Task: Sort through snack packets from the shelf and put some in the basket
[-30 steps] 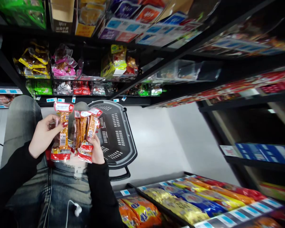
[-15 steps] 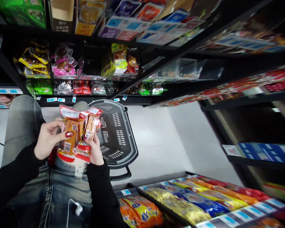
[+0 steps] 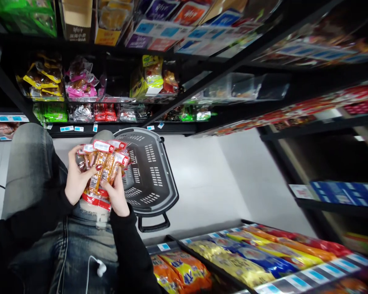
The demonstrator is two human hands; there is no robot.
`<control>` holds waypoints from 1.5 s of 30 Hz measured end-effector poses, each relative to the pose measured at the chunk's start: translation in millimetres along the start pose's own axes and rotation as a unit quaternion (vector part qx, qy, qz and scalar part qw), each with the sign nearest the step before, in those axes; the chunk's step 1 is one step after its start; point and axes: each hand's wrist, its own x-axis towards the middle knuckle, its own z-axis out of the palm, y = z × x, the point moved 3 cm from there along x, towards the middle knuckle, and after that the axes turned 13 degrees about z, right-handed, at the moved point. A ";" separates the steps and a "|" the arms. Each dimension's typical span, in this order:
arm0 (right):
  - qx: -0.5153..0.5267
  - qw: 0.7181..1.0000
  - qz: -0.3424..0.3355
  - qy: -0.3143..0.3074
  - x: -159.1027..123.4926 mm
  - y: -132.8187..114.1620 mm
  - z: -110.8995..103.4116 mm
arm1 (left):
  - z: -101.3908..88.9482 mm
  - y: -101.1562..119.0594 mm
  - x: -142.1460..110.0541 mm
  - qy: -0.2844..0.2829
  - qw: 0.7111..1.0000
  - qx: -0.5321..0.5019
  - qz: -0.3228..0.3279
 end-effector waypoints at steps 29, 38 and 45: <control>-0.160 0.987 -0.031 -0.011 5.2 -30.1 31.5 | -8.2 -10.3 10.5 -0.020 0.990 -0.091 -0.110; -0.011 0.993 0.069 -0.099 6.0 -18.4 17.5 | -7.3 -8.9 12.2 -0.053 0.959 -0.163 -0.227; -0.375 0.921 -0.094 -0.034 2.3 -52.7 35.4 | -10.4 -10.5 8.7 -0.074 0.934 -0.207 -0.281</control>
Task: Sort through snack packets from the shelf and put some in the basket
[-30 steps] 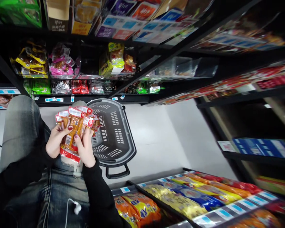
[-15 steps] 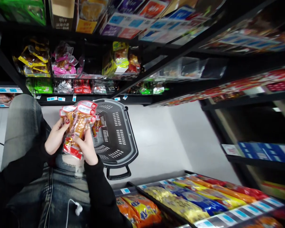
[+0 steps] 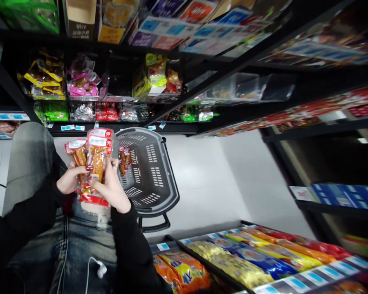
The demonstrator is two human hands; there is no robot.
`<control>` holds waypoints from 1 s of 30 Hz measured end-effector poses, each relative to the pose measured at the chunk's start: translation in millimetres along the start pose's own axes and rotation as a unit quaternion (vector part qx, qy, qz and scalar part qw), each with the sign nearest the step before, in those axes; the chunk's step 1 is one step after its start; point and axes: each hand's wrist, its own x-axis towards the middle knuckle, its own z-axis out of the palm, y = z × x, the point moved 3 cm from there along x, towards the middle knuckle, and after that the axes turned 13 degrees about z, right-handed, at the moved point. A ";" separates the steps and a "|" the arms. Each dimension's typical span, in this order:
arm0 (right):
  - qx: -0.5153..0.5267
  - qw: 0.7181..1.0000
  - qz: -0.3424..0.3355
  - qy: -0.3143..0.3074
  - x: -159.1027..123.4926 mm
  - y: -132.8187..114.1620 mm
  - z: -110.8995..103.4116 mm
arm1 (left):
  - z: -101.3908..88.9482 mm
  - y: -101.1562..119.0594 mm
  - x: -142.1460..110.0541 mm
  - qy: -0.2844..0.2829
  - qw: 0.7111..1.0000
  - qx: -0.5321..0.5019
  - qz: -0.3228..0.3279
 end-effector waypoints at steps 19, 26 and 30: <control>-0.075 0.993 -0.035 0.086 -7.1 -12.0 0.1 | -7.4 -9.5 6.4 0.038 0.999 -0.023 0.028; 0.041 0.987 0.013 0.155 -8.7 -4.1 4.4 | -6.5 -8.2 7.5 0.057 0.996 -0.018 0.065; 0.002 0.987 0.006 0.158 -5.0 -6.0 3.4 | -6.0 -7.4 7.2 0.007 0.999 0.000 0.044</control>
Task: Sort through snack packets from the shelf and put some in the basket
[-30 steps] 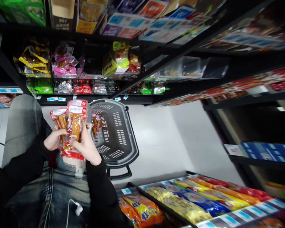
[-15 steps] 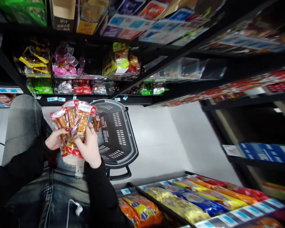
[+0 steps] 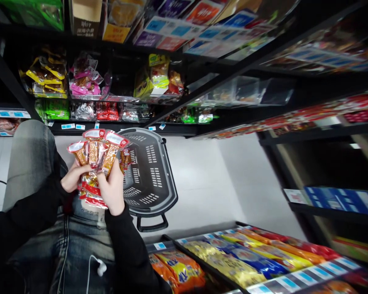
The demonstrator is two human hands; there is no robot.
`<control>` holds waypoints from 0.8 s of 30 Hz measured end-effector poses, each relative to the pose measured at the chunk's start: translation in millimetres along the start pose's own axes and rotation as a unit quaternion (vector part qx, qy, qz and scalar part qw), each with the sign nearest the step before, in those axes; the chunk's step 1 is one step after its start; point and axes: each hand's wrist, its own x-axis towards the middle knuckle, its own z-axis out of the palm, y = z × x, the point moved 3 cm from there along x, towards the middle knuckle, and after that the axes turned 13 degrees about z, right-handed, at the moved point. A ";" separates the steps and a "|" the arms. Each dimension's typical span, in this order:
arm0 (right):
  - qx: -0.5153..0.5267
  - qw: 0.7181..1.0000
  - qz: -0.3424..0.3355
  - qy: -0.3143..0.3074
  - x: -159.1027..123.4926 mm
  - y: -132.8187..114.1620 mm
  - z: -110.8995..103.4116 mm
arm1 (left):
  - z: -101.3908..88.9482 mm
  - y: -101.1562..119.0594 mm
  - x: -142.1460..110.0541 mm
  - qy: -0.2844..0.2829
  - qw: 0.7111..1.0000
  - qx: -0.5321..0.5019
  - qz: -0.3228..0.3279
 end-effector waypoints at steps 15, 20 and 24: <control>-0.011 0.995 -0.078 -0.053 2.2 2.5 -3.0 | -1.8 2.3 2.6 0.019 1.000 0.015 -0.008; -0.024 0.991 -0.103 -0.079 1.4 1.8 -0.9 | -4.9 1.7 4.1 0.047 0.999 -0.016 -0.015; 0.003 0.993 -0.106 -0.044 0.5 5.4 -6.1 | -4.0 3.8 5.9 0.047 0.999 0.001 -0.003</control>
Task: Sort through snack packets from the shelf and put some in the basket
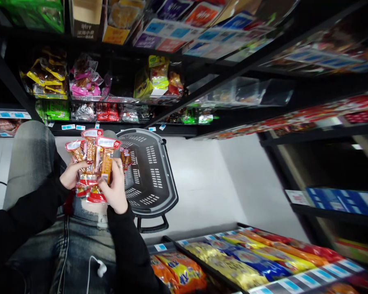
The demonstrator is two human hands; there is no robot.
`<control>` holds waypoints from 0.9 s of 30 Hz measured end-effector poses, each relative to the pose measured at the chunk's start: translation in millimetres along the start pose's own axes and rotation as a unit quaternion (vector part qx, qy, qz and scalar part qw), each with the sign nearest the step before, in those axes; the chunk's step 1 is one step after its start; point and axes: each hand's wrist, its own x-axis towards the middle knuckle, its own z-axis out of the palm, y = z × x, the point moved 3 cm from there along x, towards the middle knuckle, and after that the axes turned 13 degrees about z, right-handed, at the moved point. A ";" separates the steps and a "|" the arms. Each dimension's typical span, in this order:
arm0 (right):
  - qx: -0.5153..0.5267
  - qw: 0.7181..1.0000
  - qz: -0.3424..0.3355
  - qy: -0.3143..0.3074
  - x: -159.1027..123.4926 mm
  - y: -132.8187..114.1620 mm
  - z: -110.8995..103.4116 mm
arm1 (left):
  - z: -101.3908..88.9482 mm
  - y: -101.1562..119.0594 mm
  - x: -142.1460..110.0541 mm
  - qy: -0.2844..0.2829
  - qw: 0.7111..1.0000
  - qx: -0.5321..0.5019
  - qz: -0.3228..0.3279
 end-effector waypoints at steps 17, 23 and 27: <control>0.515 0.810 0.254 -0.124 4.4 38.0 -19.8 | 0.2 -1.0 -0.7 -0.058 0.992 -0.041 -0.104; 0.456 0.861 0.215 -0.067 3.7 42.0 -19.3 | 0.3 1.0 -0.5 -0.092 0.988 -0.045 -0.118; 0.122 0.957 0.229 0.130 1.8 32.2 -34.7 | -2.3 1.5 1.4 -0.088 0.988 -0.048 -0.119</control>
